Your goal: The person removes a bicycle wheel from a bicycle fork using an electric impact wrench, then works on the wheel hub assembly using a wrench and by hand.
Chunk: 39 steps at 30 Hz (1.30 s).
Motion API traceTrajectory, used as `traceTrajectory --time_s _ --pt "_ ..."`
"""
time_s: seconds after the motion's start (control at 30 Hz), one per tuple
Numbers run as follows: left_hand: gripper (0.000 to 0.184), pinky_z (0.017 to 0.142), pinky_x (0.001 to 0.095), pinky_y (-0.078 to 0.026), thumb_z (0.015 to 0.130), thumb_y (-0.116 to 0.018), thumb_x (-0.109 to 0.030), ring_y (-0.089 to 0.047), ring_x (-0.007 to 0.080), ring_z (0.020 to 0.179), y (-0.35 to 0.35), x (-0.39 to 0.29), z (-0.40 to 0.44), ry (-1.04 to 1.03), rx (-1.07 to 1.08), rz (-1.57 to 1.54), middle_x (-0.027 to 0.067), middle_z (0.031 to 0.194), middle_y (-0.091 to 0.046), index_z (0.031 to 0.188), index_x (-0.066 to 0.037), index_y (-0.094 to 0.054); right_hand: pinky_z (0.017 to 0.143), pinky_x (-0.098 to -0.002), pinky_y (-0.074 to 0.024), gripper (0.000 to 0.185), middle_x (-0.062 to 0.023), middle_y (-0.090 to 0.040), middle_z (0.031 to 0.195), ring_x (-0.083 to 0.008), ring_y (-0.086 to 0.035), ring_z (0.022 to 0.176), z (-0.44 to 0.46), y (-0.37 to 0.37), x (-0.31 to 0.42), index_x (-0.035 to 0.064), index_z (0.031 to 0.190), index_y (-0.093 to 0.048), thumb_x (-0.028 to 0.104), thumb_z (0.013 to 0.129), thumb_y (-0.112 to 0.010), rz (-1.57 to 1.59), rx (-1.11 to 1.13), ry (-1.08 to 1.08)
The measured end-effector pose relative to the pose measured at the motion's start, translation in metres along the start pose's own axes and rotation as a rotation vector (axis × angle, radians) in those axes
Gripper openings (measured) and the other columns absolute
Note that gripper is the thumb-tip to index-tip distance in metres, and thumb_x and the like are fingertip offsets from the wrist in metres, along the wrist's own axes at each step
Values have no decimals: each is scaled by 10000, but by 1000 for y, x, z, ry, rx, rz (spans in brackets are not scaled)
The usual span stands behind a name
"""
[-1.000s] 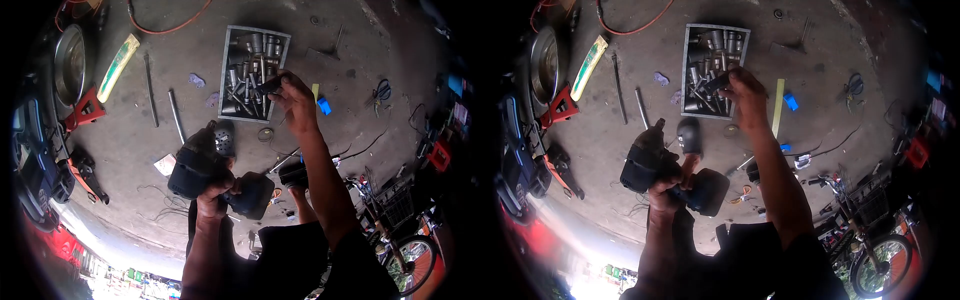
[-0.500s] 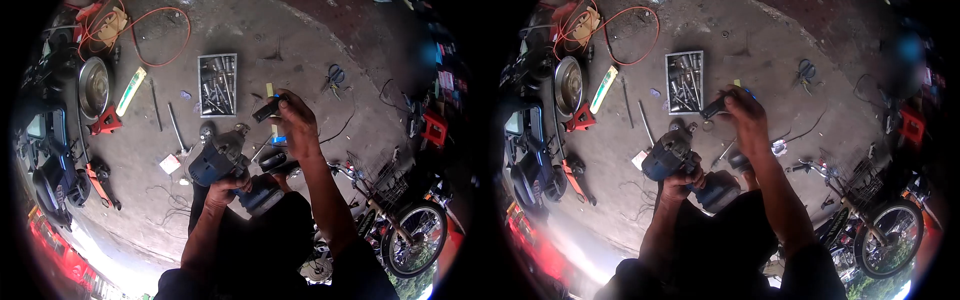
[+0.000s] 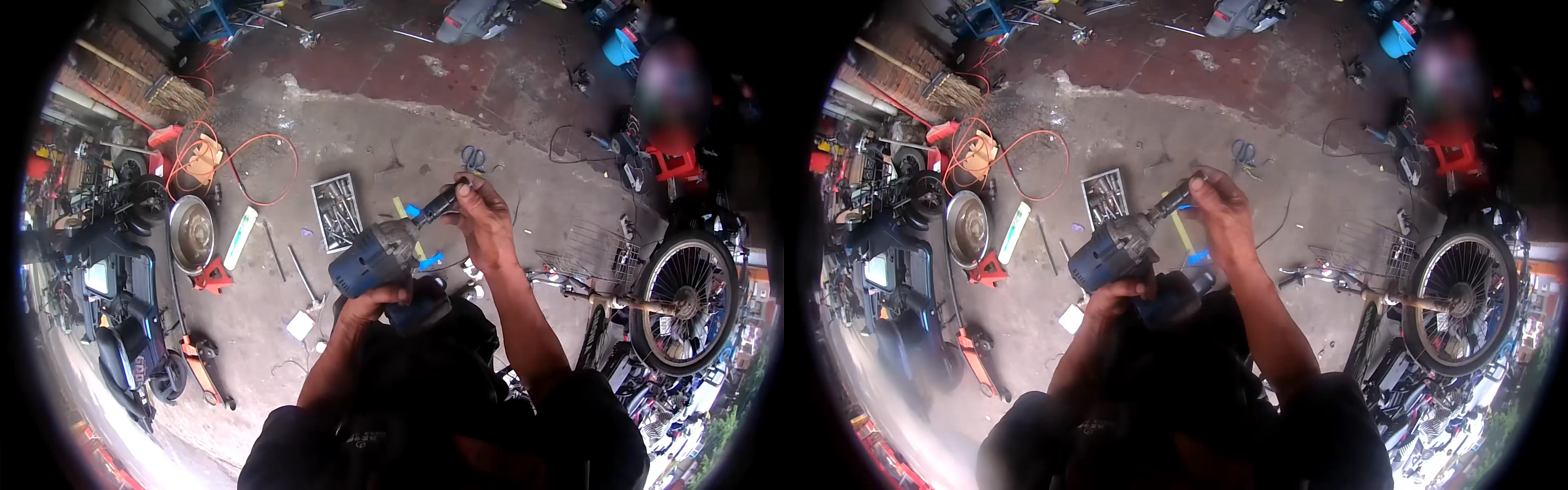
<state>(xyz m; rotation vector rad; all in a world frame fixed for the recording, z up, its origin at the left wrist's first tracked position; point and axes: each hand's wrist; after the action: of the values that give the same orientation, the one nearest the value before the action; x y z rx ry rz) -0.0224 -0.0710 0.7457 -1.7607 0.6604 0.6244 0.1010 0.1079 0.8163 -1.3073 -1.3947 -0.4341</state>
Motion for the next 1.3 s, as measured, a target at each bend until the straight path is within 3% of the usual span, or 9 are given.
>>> traceTrajectory --time_s 0.47,0.67,0.77,0.87,1.07,1.17,1.3 --pt "555 583 328 -447 643 -757 -148 -553 212 588 -63 -35 -2 -44 284 130 104 672 -562 1127 36 -560 657 -269 -561 236 -77 -699 960 -136 -654 752 -81 16 70 63 1016 -628 244 897 -723 19 -84 305" --pt "527 538 301 -416 641 -796 -160 -545 181 562 -69 -34 -2 -36 321 72 78 658 -562 1088 21 -582 624 -258 -557 259 -91 -696 951 -134 -653 735 -88 18 69 59 1000 -594 253 893 -729 0 -140 327" --pt "548 589 345 -454 633 -757 -147 -558 223 587 -69 -37 -2 -48 319 126 115 670 -567 1115 38 -573 619 -258 -555 275 -84 -688 911 -134 -648 720 -90 14 75 64 986 -573 264 888 -735 -32 -145 326" --pt "539 542 303 -420 636 -803 -160 -546 180 571 -67 -37 -1 -55 321 88 74 666 -564 1097 14 -584 607 -258 -552 276 -70 -677 870 -133 -644 705 -89 11 75 73 957 -555 266 886 -738 -27 -134 329" --pt "552 561 294 -426 641 -815 -171 -555 174 598 -64 -37 2 -72 315 124 76 699 -583 1107 17 -586 574 -266 -544 289 -60 -660 853 -132 -632 666 -82 8 78 83 928 -542 276 874 -750 -63 -158 295" --pt "543 599 334 -458 661 -776 -175 -544 207 593 -68 -31 5 -89 253 278 97 678 -564 1117 36 -568 523 -273 -529 366 -42 -620 774 -138 -620 604 -78 13 77 82 912 -528 319 827 -793 1 -246 272" --pt "417 718 348 -498 726 -765 -160 -614 209 772 -84 -30 12 -254 242 733 95 852 -639 1082 5 -624 473 -276 -503 402 -42 -603 756 -145 -605 556 -73 36 75 54 1018 -537 323 838 -776 53 -305 187"
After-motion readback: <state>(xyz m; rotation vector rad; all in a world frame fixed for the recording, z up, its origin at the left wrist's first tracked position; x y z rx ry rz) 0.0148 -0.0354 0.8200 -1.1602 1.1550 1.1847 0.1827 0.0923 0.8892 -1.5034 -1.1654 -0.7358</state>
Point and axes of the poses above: each hand's wrist, its own z-axis towards the middle knuckle, its own y-axis out of the back of the hand, x = y × z
